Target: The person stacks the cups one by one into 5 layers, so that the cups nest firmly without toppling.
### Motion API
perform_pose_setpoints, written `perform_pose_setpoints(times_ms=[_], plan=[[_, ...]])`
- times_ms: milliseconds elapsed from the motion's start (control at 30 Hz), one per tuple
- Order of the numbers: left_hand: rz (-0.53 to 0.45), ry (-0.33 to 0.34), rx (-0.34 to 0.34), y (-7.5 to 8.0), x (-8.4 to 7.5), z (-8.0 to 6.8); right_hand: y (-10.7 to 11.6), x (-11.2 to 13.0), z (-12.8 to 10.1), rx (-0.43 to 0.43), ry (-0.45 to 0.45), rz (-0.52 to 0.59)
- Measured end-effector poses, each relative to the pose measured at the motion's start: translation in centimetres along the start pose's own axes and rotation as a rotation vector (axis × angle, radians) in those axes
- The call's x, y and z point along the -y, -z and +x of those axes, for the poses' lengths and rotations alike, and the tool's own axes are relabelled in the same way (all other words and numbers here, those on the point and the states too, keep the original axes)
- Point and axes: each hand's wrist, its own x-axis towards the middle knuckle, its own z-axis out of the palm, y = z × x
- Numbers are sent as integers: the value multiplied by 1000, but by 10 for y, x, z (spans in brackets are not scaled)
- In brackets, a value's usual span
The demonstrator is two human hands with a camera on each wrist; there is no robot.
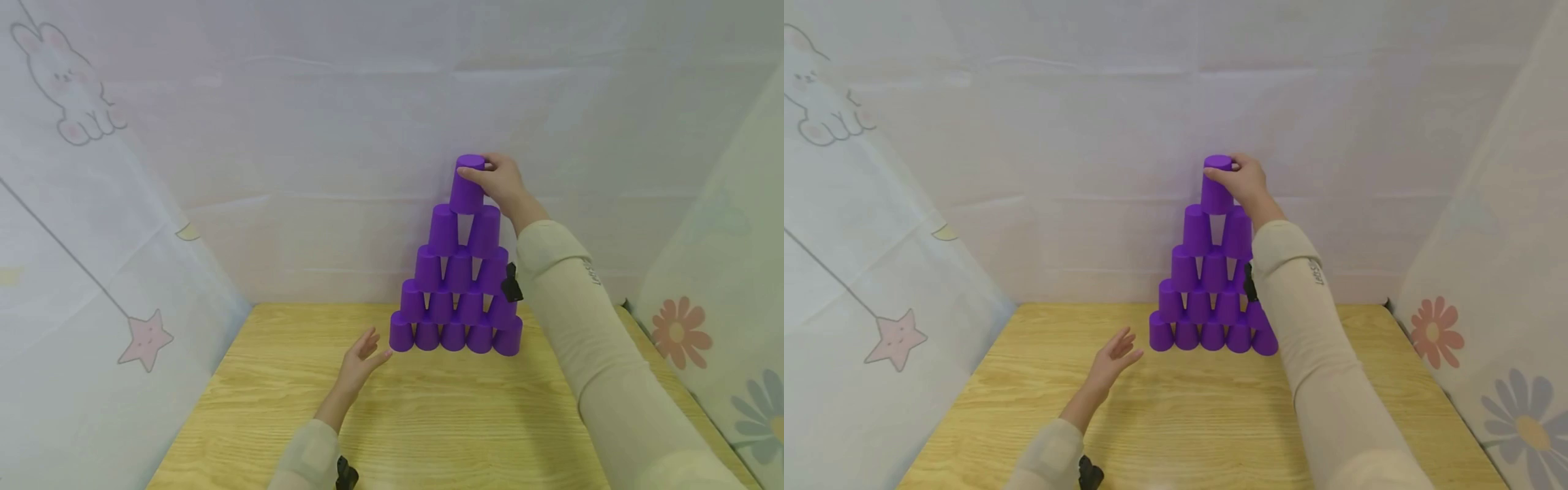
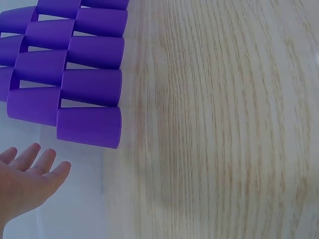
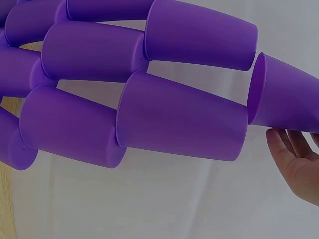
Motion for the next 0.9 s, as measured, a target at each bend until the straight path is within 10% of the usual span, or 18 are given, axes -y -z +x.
perform_pose_setpoints(times_ms=[667, 900], plan=[[19, 16, 6, 1, 16, 2, -3, 0, 4, 7, -29, 13], [-12, 22, 27, 0, -1, -6, 3, -1, 1, 14, -33, -2]])
